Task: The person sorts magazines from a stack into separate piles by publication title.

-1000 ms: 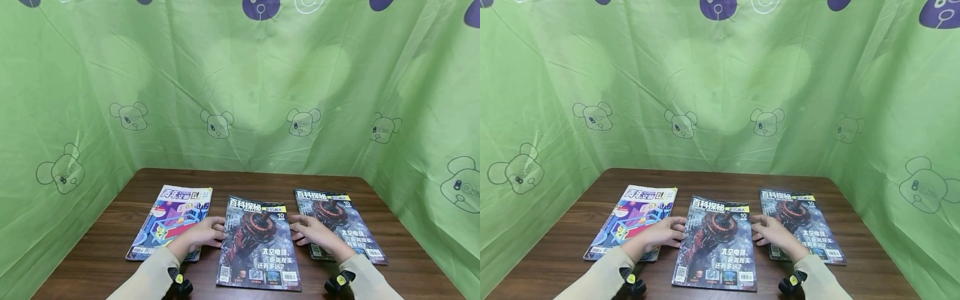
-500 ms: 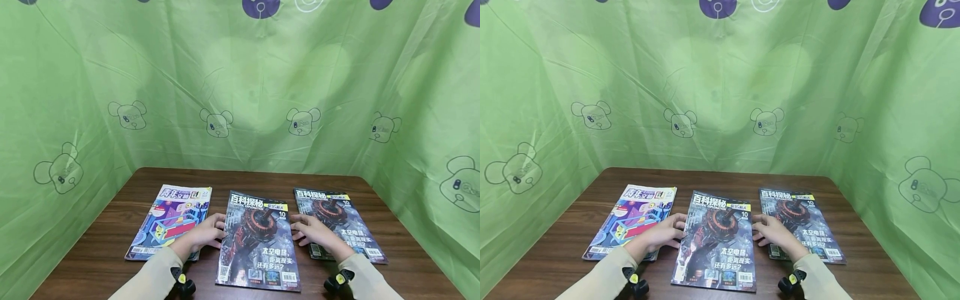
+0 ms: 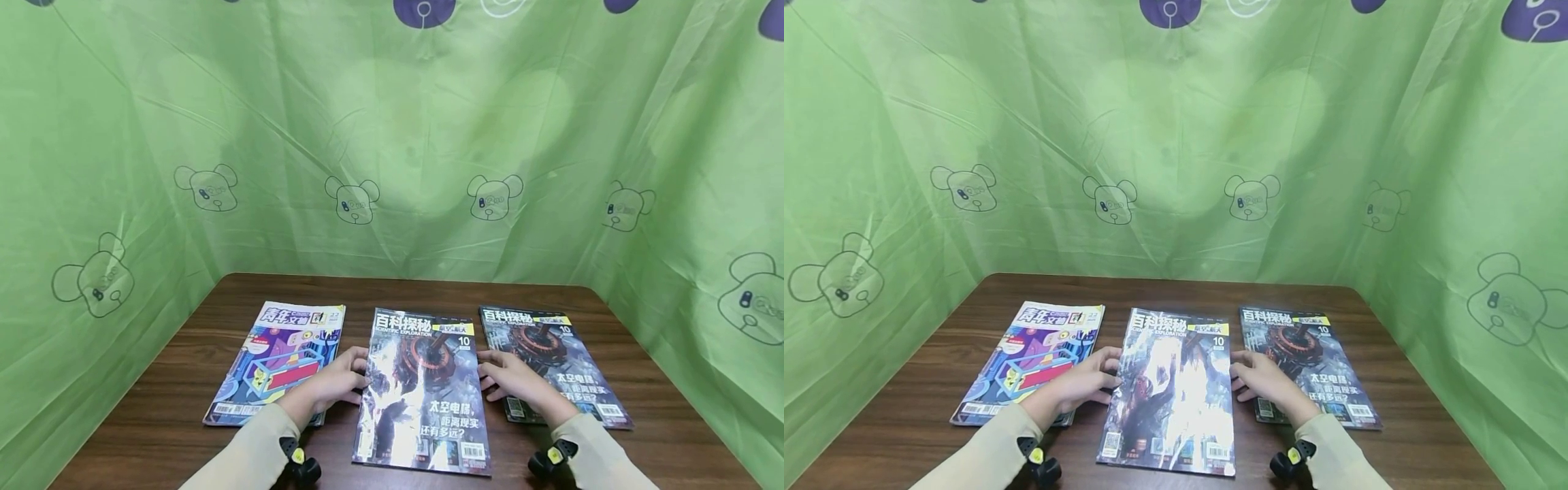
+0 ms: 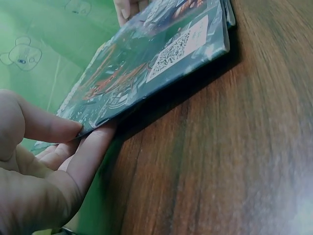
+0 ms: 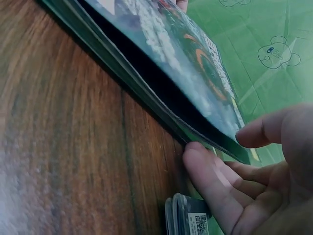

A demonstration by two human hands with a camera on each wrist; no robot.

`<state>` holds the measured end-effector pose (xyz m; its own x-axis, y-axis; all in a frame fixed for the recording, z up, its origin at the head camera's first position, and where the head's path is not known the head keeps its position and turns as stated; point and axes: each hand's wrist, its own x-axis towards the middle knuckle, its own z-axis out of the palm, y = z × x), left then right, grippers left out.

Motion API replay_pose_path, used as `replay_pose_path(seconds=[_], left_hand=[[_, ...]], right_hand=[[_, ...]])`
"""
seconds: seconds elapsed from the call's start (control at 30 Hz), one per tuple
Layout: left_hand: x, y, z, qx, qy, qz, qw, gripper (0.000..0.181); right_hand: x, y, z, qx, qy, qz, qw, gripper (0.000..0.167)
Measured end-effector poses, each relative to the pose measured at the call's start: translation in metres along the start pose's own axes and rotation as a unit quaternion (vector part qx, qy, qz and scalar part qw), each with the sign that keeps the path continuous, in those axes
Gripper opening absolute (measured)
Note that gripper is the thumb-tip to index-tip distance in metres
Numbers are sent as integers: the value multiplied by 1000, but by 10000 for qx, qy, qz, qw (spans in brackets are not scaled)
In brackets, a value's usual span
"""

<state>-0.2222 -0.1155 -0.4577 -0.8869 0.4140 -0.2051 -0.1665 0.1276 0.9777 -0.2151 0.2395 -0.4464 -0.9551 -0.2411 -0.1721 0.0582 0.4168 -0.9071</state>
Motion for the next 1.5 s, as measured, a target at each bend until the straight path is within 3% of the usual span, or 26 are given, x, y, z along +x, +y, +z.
replay_pose_path(seconds=[0.2, 0.37, 0.6, 0.9, 1.13, 1.37, 1.5], left_hand=[[2, 0, 3, -72, 65, 18, 10000, 55], [4, 1, 3, -122, 89, 32, 9999, 55], [4, 3, 3, -179, 120, 14, 9998, 55], [3, 6, 3, -266, 90, 24, 9996, 60], [5, 8, 4, -401, -22, 53, 9992, 65], [0, 10, 6, -380, -376, -345, 9980, 82], [0, 10, 7, -407, -552, -331, 9971, 86]], right_hand=[[-1, 2, -1, -23, -193, -61, 9998, 56], [-4, 1, -3, 398, -527, -120, 9977, 58], [-7, 6, -4, 1089, -1214, -118, 9865, 72], [-13, 8, -10, 1533, -1603, -368, 9744, 80], [-13, 9, -13, 1825, -1554, -474, 9697, 77], [-15, 12, -18, 1697, -1140, -520, 9775, 77], [-17, 12, -23, 1647, -959, -491, 9804, 79]])
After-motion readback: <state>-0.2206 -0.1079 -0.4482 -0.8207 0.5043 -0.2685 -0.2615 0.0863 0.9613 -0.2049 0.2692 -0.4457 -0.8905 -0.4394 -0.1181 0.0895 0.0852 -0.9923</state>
